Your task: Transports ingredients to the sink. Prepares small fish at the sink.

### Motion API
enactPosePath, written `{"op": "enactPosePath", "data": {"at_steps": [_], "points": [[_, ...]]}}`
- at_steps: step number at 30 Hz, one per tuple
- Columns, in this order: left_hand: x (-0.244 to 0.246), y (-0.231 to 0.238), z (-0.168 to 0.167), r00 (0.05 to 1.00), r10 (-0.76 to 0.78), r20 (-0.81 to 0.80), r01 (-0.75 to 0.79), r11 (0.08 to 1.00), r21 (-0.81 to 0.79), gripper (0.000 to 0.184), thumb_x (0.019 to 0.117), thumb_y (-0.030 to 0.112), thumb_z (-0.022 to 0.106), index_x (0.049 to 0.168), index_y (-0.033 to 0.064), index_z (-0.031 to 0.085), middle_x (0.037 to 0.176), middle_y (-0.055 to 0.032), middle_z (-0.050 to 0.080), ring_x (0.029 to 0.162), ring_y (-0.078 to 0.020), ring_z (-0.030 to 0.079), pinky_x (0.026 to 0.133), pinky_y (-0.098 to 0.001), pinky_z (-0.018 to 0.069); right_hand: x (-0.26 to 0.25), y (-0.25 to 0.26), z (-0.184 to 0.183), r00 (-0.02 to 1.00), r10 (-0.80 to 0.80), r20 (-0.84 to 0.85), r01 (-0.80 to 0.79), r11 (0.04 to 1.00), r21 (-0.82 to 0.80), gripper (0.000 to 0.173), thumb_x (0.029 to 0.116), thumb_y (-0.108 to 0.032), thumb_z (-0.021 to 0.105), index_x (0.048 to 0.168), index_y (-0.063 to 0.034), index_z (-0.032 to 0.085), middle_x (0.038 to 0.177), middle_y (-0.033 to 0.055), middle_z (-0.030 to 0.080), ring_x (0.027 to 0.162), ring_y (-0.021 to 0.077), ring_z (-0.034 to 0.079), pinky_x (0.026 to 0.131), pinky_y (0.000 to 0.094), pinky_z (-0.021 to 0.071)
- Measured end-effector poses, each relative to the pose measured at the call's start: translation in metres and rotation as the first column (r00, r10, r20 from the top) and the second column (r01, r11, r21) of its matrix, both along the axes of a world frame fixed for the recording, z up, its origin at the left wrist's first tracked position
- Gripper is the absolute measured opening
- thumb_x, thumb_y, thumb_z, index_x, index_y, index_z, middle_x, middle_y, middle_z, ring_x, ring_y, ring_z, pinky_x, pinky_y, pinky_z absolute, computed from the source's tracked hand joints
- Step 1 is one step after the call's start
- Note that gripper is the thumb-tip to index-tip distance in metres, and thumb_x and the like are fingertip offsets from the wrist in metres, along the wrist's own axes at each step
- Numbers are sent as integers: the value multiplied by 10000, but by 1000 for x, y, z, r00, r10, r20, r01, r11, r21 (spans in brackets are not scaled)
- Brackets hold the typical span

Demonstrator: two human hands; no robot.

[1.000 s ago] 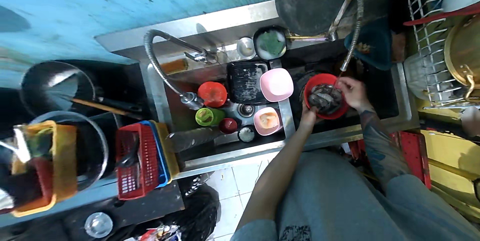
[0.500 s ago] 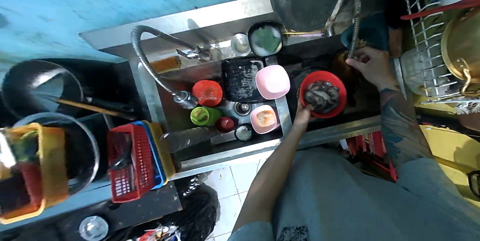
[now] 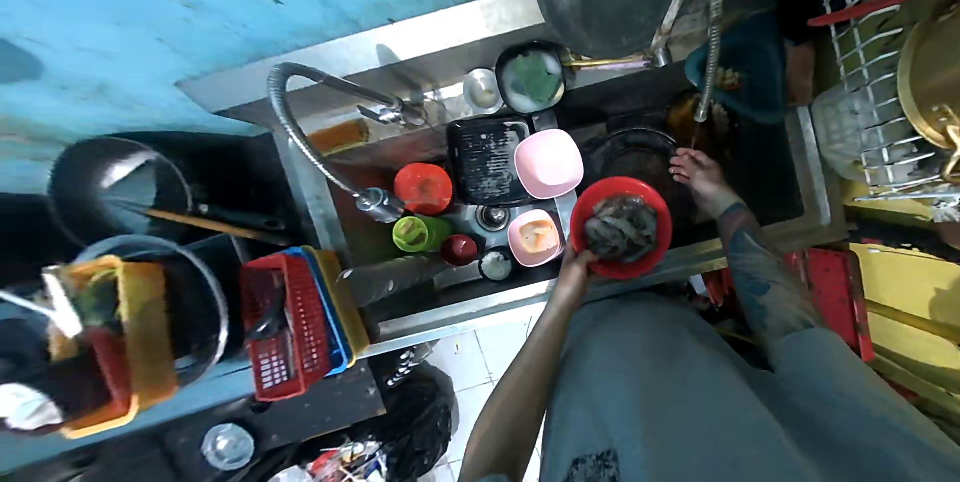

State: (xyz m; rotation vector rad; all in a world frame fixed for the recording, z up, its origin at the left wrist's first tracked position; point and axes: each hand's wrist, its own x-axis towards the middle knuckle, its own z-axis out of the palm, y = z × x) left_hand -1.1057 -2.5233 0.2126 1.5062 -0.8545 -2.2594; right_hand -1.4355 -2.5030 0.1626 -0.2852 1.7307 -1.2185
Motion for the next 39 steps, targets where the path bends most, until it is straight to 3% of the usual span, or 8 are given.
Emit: {"op": "enactPosePath", "data": {"at_steps": [3,7,11,22,28,30,33,39], "points": [[31,7,7,999,39,19,-39,999,6,682,931,23,519,1561,154,292,1245,-207,644,1040,-358,693,805,-534,623,-1,-12,-19,990,-125,66,121,990,69,385,1103,-316,480,1355,-41,580,1111,84,676,922,153,687,832,322,591],[62,10,8,998,48,45,-47,998,-29,672,916,32,548,1540,154,328,1173,-165,666,927,-267,703,713,-411,615,5,-6,-38,977,193,-93,-153,933,327,432,1093,-418,482,1194,-40,664,893,66,623,677,129,560,634,317,520],[85,5,6,998,57,13,-57,998,19,643,958,6,515,1547,176,322,1189,-196,656,950,-319,707,787,-477,626,7,7,-61,812,536,-232,-404,803,438,326,1091,-194,452,1303,-15,624,1243,237,661,1174,374,641,1033,591,494],[112,-3,-10,997,4,-74,0,998,57,646,980,21,512,1553,231,302,1274,-153,631,1037,-302,685,859,-490,599,31,31,-30,440,773,-457,-603,632,487,323,1080,-149,491,1350,-96,660,1333,190,665,1259,394,622,1085,620,465],[121,0,-7,994,-41,-101,48,997,68,703,976,7,556,1571,258,279,1314,-149,622,1080,-323,680,898,-505,597,86,47,42,631,497,-596,-520,841,151,299,1089,-253,499,1325,-148,649,1306,111,672,1126,252,683,969,487,568],[124,-1,-7,993,-96,-71,99,995,32,722,974,12,598,1576,244,275,1337,-140,615,1096,-314,676,911,-493,595,107,52,48,699,519,-491,-563,824,69,303,1075,-325,544,1330,-200,650,1238,81,699,978,228,723,833,471,626],[130,-7,-3,981,-191,-26,191,982,4,716,990,84,656,1585,230,285,1405,-127,589,1162,-308,662,954,-492,588,140,40,67,701,627,-340,-640,763,86,387,1053,-317,599,1411,-173,610,1292,102,688,1079,231,711,940,487,594],[141,-12,4,966,-254,-51,255,967,14,549,1051,462,538,1549,278,399,1384,-91,617,1192,-293,648,963,-516,568,154,47,63,654,626,-424,-632,761,149,297,1013,-179,632,1302,-112,651,1109,99,731,887,195,723,796,418,614]]}}
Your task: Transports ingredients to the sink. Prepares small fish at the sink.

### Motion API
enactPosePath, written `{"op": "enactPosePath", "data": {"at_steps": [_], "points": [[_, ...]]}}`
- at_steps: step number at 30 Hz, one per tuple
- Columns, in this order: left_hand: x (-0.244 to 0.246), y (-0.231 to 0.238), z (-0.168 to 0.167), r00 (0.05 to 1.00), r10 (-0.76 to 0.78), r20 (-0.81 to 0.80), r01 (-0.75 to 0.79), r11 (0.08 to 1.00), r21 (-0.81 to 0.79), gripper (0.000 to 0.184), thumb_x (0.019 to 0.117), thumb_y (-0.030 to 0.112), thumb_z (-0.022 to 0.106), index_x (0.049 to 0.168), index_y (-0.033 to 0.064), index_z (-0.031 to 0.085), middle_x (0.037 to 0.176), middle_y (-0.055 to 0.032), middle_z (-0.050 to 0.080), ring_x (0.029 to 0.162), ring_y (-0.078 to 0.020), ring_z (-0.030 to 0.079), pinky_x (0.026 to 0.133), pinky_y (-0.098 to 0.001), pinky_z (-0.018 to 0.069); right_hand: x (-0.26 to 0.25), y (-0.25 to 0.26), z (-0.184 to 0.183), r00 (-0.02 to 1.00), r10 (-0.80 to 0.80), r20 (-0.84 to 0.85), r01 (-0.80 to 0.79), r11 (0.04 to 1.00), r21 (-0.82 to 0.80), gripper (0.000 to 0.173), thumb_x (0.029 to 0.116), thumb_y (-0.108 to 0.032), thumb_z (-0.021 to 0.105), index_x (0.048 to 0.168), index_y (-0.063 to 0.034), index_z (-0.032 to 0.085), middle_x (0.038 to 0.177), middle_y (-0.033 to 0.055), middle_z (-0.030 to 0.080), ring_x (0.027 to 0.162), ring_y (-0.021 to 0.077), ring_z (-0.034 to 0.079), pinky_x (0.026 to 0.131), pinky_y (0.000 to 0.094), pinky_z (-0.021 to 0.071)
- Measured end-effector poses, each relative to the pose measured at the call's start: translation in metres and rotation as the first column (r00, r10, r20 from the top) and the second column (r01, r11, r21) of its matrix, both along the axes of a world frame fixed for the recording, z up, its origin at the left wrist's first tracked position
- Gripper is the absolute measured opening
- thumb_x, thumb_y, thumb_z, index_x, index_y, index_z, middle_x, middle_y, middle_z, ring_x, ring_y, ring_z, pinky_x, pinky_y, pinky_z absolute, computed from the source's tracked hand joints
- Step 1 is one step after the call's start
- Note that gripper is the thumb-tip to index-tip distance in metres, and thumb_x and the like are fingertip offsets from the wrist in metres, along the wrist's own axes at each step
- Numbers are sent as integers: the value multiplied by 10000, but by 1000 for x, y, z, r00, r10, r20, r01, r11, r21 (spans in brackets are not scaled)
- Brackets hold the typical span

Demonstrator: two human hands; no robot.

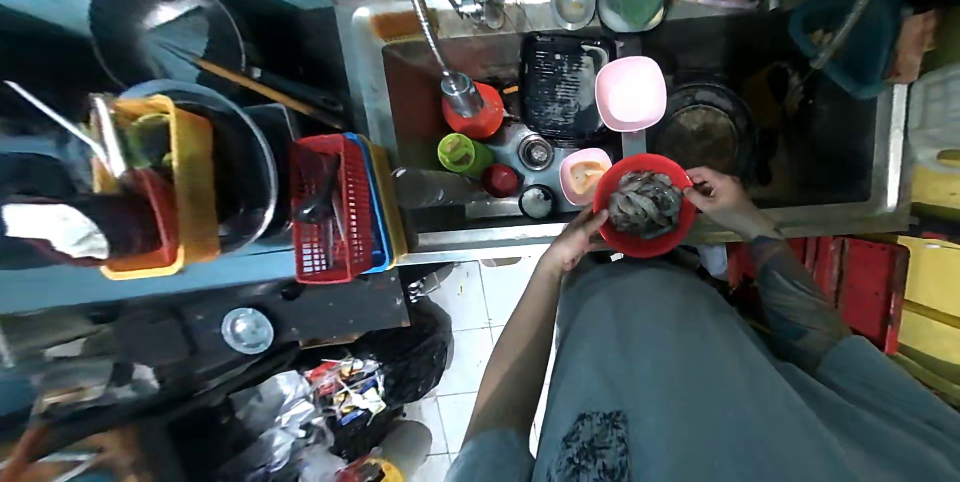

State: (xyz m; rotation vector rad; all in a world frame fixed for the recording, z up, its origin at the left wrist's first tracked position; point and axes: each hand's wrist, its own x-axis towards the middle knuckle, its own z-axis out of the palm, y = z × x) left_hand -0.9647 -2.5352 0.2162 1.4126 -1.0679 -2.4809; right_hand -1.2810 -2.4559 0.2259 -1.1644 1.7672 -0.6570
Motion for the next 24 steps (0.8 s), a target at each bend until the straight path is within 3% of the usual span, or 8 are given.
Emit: {"op": "enactPosePath", "data": {"at_steps": [2,4,7,9,13,17,21,24], "points": [[3,-4,-13,1000,-18,-22,19,1000,20,610,1041,561,494,1572,284,377,1402,-103,612,1225,-310,636,976,-540,560,1,2,4,1000,-16,19,16,999,34,300,1018,-171,626,1309,-99,647,1120,115,723,889,207,721,798,431,613],[6,-5,-22,999,-32,-14,32,999,14,676,1014,646,468,1575,278,380,1415,-95,605,1235,-304,629,975,-543,558,1,1,4,1000,-23,-1,23,999,41,339,1007,-175,627,1334,-89,637,1186,124,711,993,213,718,889,446,603],[8,-6,-16,998,-30,58,34,997,-71,697,1005,701,410,1572,296,393,1460,-71,581,1243,-289,630,973,-556,559,18,10,9,954,56,-296,-98,987,-126,415,1030,-242,595,1436,-159,585,1400,92,613,1325,286,541,1105,517,456],[-1,-11,-4,983,-15,183,68,955,-287,618,1078,556,391,1616,263,315,1534,-82,506,1267,-255,618,995,-508,567,37,17,7,851,118,-511,-257,943,-210,352,1028,-342,597,1349,-216,668,1387,50,626,1343,326,509,1084,566,434],[-13,-12,12,952,144,269,151,542,-826,423,1034,303,579,1404,100,554,1209,-123,618,1046,-223,630,869,-406,573,72,15,0,679,232,-697,-384,921,-67,420,937,-495,692,1169,-147,729,1256,115,645,1230,379,545,1056,630,390],[-35,-15,24,961,-96,258,273,234,-933,243,1043,179,569,1233,97,697,1202,-80,694,1206,-239,610,1058,-420,502,83,14,-7,655,262,-709,-365,931,6,363,952,-418,703,1133,-103,705,1190,137,653,1179,372,571,1037,615,405],[-59,-26,14,812,-368,452,506,59,-860,352,1039,211,595,1387,161,628,1419,-26,615,1368,-256,508,1150,-467,416,74,16,-4,749,187,-636,-320,942,-100,276,1012,-393,629,1144,-163,705,1168,62,694,1196,317,580,1038,601,392],[-68,-31,12,782,-410,468,530,45,-847,327,1032,286,621,1342,187,649,1305,-27,676,1317,-265,542,1065,-526,447,61,20,-5,860,149,-489,-267,947,-180,280,1019,-387,629,1190,-178,708,1120,43,722,1181,287,610,1073,630,374]]}}
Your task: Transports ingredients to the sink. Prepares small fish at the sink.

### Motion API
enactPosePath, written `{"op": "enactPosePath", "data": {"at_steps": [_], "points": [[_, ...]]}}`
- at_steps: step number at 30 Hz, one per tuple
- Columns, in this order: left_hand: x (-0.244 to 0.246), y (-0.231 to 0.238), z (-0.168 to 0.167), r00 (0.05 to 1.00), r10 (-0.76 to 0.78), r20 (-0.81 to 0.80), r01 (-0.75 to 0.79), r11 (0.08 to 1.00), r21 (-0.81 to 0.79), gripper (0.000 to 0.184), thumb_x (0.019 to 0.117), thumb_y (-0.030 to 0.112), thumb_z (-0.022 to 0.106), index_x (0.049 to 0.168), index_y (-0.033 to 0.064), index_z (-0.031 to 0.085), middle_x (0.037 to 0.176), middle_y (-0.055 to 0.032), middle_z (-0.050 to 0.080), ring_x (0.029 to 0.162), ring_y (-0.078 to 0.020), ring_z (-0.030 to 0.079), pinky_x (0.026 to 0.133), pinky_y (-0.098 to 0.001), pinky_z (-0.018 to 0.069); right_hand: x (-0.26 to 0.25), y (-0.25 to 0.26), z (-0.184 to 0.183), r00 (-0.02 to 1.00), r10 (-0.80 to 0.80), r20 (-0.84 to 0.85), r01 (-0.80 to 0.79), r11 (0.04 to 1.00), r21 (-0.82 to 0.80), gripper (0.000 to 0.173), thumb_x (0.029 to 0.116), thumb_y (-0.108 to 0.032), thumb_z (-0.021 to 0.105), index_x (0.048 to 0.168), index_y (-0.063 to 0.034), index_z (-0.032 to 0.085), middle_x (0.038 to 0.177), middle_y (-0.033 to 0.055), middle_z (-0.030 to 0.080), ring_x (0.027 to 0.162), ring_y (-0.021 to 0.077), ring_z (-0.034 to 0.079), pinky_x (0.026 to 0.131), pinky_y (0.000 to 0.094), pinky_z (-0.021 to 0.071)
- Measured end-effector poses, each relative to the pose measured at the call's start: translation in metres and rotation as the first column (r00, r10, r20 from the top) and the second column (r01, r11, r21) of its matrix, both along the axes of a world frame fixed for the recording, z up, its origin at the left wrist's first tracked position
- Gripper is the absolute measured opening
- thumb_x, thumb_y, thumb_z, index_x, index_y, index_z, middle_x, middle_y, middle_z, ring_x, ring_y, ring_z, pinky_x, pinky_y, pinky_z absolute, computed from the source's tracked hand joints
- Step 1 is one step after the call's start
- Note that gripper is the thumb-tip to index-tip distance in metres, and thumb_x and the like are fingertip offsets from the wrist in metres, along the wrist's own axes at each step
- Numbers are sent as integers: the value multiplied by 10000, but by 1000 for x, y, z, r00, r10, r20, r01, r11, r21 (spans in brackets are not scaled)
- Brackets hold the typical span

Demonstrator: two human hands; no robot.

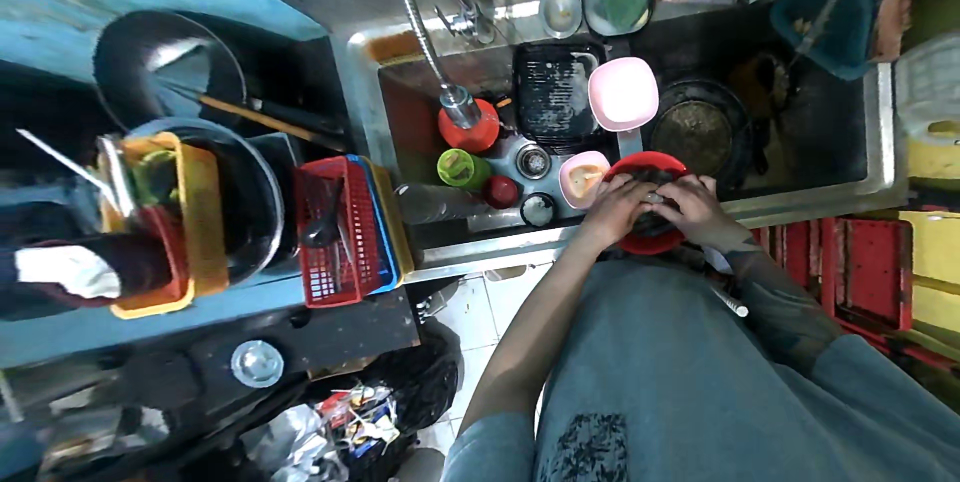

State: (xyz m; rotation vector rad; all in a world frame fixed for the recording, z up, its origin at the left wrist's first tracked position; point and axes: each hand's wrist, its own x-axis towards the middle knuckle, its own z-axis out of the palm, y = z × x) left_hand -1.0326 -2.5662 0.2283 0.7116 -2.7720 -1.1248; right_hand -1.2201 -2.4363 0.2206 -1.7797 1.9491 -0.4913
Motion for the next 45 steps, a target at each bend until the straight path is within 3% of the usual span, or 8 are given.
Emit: {"op": "enactPosePath", "data": {"at_steps": [5,9,14,19,25,29,36,45], "points": [[0,-4,4,986,155,-59,-148,982,115,227,1027,244,626,1197,144,738,1151,-50,727,1203,-244,611,1060,-532,438,-16,-19,22,979,-21,204,4,996,85,326,991,-398,679,1234,-187,733,1148,70,721,1153,281,632,1093,607,393],[4,7,8,940,339,-38,-316,907,278,256,1022,277,640,1199,123,742,1151,-76,725,1152,-211,650,1059,-454,503,-20,-10,-5,993,23,111,-7,990,-142,288,1030,-378,619,1221,-205,747,1104,26,740,1166,260,631,1057,541,452],[7,19,25,928,372,13,-339,830,442,345,1068,352,550,1270,119,704,1171,-77,725,1137,-187,670,1033,-468,525,-16,-21,14,989,93,115,-80,991,-109,232,1041,-277,607,1190,-164,743,1131,40,736,1193,254,626,1118,554,391],[4,20,23,930,367,-1,-333,846,415,324,1077,352,530,1190,120,728,1030,-31,743,1021,-156,686,977,-447,542,-15,-2,-23,996,43,75,-28,982,-187,255,1066,-323,555,1238,-203,701,1179,7,711,1202,218,615,1097,533,412],[3,30,13,930,366,-22,-315,830,460,300,1077,330,538,1197,103,693,1012,-37,743,916,-132,709,888,-413,596,-6,-6,3,969,-18,248,30,999,-44,301,1082,-343,516,1299,-199,667,1225,26,688,1212,206,604,1125,554,382],[5,33,20,926,378,3,-343,834,433,280,1077,309,544,1274,159,672,984,-24,737,843,-126,707,816,-405,613,-8,-15,6,971,26,237,-25,1000,-7,283,1068,-353,538,1289,-195,615,1124,5,694,1110,178,636,1097,548,403],[2,25,4,933,347,95,-359,883,303,308,1077,324,533,1254,99,647,1024,-74,721,930,-187,709,906,-456,592,-8,-25,10,978,131,164,-148,985,93,387,1060,-415,545,1355,-189,651,1185,52,717,1172,241,635,1134,547,386],[-1,14,10,954,244,176,-289,905,313,333,1077,328,515,1268,80,631,1050,-103,714,992,-212,702,958,-464,569,-10,-33,7,978,87,189,-113,985,131,286,1002,-395,616,1110,-160,737,976,33,748,969,194,704,988,473,531]]}}
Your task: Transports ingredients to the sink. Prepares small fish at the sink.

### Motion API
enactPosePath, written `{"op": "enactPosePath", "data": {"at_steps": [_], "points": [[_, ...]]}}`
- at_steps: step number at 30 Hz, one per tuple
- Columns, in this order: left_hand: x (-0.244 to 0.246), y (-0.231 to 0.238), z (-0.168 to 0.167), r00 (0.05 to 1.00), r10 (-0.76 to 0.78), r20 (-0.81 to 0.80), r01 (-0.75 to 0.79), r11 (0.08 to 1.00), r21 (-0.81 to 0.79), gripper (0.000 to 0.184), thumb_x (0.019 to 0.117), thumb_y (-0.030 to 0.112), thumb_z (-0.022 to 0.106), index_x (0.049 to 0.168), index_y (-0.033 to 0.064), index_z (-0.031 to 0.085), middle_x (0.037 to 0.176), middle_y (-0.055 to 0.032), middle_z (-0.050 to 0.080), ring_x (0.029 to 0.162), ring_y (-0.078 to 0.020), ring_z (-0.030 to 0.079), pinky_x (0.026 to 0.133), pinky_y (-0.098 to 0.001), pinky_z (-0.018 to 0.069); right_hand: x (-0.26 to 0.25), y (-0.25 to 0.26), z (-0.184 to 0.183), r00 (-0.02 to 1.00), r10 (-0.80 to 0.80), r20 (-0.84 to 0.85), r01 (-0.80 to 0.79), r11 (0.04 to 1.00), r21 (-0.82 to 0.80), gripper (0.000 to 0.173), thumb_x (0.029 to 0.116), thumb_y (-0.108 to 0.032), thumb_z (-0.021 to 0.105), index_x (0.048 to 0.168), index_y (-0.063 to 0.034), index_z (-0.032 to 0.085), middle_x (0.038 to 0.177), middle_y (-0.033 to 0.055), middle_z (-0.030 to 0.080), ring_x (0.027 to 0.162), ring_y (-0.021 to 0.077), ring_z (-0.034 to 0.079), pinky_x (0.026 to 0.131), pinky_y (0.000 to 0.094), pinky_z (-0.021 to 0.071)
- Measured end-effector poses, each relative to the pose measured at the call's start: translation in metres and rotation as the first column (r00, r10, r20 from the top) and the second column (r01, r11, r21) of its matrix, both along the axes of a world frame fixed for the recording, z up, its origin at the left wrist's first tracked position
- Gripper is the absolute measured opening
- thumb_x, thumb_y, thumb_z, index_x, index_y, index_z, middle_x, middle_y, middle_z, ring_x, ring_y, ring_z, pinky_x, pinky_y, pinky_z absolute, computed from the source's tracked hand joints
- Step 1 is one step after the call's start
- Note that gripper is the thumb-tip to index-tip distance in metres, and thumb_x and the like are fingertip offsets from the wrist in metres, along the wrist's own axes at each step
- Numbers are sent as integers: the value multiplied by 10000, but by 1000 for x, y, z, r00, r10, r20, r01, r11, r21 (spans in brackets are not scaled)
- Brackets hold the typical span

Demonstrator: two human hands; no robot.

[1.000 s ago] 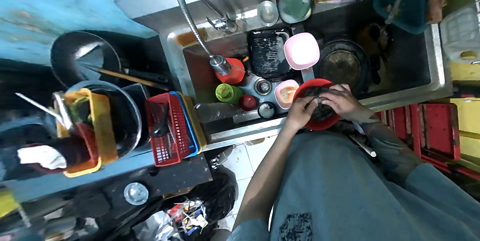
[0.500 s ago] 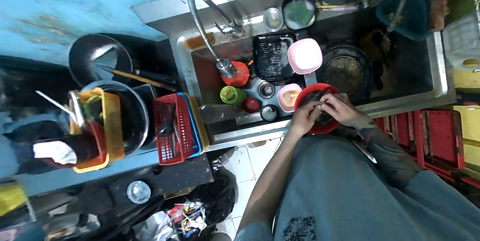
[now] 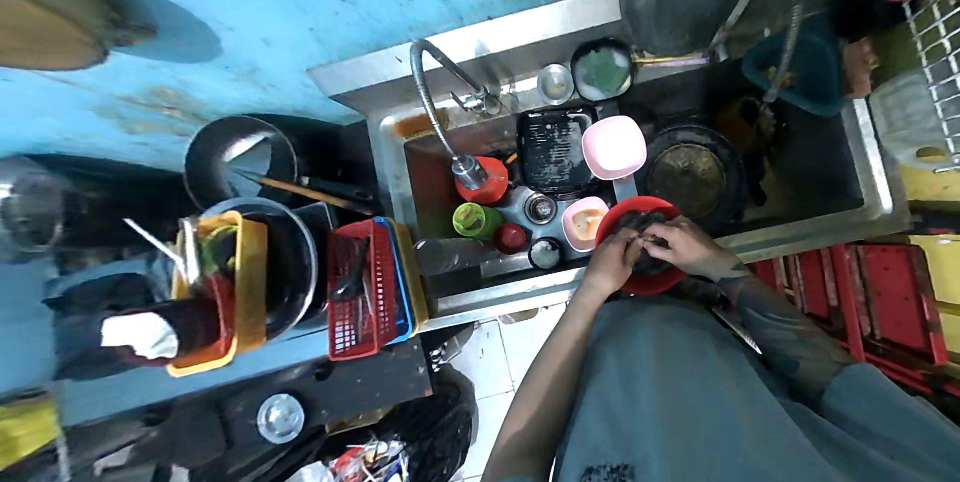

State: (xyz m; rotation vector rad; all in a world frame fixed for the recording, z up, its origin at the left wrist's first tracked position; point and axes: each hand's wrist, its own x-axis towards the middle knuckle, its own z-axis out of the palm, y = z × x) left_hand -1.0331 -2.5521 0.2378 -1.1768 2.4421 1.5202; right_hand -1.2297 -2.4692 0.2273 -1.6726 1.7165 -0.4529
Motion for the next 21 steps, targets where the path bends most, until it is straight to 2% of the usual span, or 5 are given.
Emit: {"op": "enactPosePath", "data": {"at_steps": [4,7,15,18,21], "points": [[-2,-1,-2,1000,-6,-21,5,999,-38,293,1063,300,530,1223,90,658,1058,-114,701,1010,-236,684,953,-479,556,2,-2,0,999,-42,19,41,998,37,250,971,-371,642,1061,-166,754,960,32,749,976,207,695,982,477,518],[-2,1,-8,997,18,-69,-19,1000,-16,248,1055,266,545,1173,85,666,1009,-103,701,941,-222,688,894,-471,573,4,-3,1,993,-83,80,78,995,70,234,955,-344,672,1023,-138,759,945,66,740,954,239,700,910,514,550],[-3,6,-12,986,118,-116,-115,993,38,191,1052,236,564,1102,81,664,883,-86,683,772,-201,670,748,-445,585,12,-2,3,968,-184,168,173,982,77,157,949,-262,706,945,-114,760,863,69,726,847,217,700,805,505,571],[-4,11,-10,980,158,-121,-152,987,57,193,1055,243,559,1079,79,660,851,-89,665,732,-208,654,705,-450,580,11,-2,11,964,-208,167,199,978,69,126,953,-223,707,987,-128,782,875,62,745,831,207,714,796,507,585],[-2,13,-6,976,192,-106,-179,976,122,195,1057,236,560,1110,73,653,851,-93,671,724,-204,658,701,-442,584,3,-3,14,966,-202,159,198,979,44,121,954,-192,712,1031,-141,790,914,68,755,842,219,721,794,515,590]]}}
